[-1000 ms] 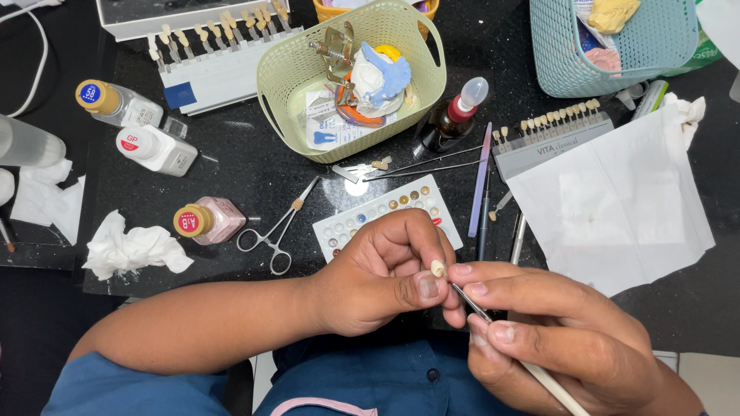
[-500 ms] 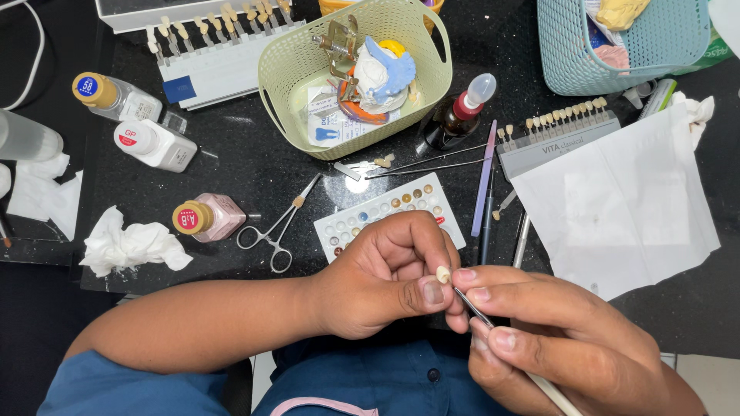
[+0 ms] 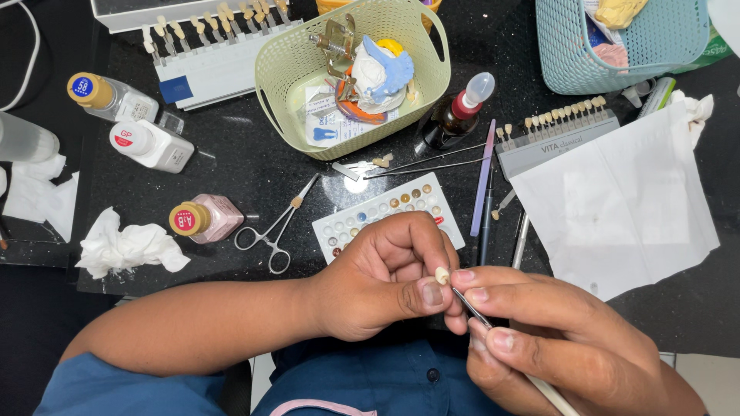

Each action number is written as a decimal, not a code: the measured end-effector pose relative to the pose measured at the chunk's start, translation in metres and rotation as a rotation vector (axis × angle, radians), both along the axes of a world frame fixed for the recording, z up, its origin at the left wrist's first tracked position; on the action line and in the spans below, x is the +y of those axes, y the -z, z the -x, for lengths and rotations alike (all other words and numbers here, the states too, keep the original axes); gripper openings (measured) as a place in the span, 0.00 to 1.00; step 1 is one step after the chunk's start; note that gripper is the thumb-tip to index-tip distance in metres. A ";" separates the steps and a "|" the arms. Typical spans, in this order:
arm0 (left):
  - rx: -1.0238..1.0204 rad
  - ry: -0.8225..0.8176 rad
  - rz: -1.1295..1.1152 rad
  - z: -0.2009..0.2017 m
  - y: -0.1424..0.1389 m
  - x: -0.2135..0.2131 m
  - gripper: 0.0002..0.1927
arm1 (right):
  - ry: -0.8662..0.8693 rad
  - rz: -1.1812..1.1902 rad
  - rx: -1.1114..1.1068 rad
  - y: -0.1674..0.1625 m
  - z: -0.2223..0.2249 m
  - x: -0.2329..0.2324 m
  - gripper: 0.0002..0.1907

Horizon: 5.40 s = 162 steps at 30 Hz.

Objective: The person sits at a workbench and shapes a small tooth-colored dental crown held in one hand, using a fine brush to apply and smooth material on its surface. They dip the brush into a shade palette, work on different sides of the crown, and briefly set it down and pick it back up while continuing to refine it.

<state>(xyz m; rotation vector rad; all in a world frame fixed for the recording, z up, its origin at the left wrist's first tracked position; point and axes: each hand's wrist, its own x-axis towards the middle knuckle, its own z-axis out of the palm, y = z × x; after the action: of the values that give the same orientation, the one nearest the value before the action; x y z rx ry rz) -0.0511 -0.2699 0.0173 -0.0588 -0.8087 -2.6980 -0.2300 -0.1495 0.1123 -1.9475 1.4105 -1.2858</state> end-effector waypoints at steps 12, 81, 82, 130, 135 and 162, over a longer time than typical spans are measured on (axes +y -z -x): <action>-0.009 -0.007 0.006 -0.001 -0.002 0.001 0.08 | 0.003 -0.024 -0.009 -0.002 -0.001 0.002 0.22; -0.185 -0.054 0.064 -0.004 -0.013 0.006 0.06 | 0.010 -0.056 -0.148 0.017 0.005 0.013 0.19; -0.180 -0.052 0.063 -0.004 -0.013 0.006 0.06 | 0.006 -0.049 -0.146 0.017 0.005 0.012 0.19; -0.202 -0.029 0.036 -0.004 -0.012 0.005 0.06 | 0.101 -0.075 -0.150 0.013 -0.004 0.011 0.19; -0.191 -0.011 0.024 -0.004 -0.014 0.004 0.06 | 0.136 -0.074 -0.192 0.014 -0.007 0.014 0.19; -0.180 -0.006 0.026 -0.005 -0.012 0.006 0.06 | -0.010 -0.014 -0.204 0.030 0.010 0.015 0.21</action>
<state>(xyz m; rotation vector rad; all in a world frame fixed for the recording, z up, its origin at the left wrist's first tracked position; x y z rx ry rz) -0.0458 -0.2638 0.0290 0.1831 -0.8941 -2.7158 -0.2396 -0.1344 0.0818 -1.7559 1.3038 -1.4213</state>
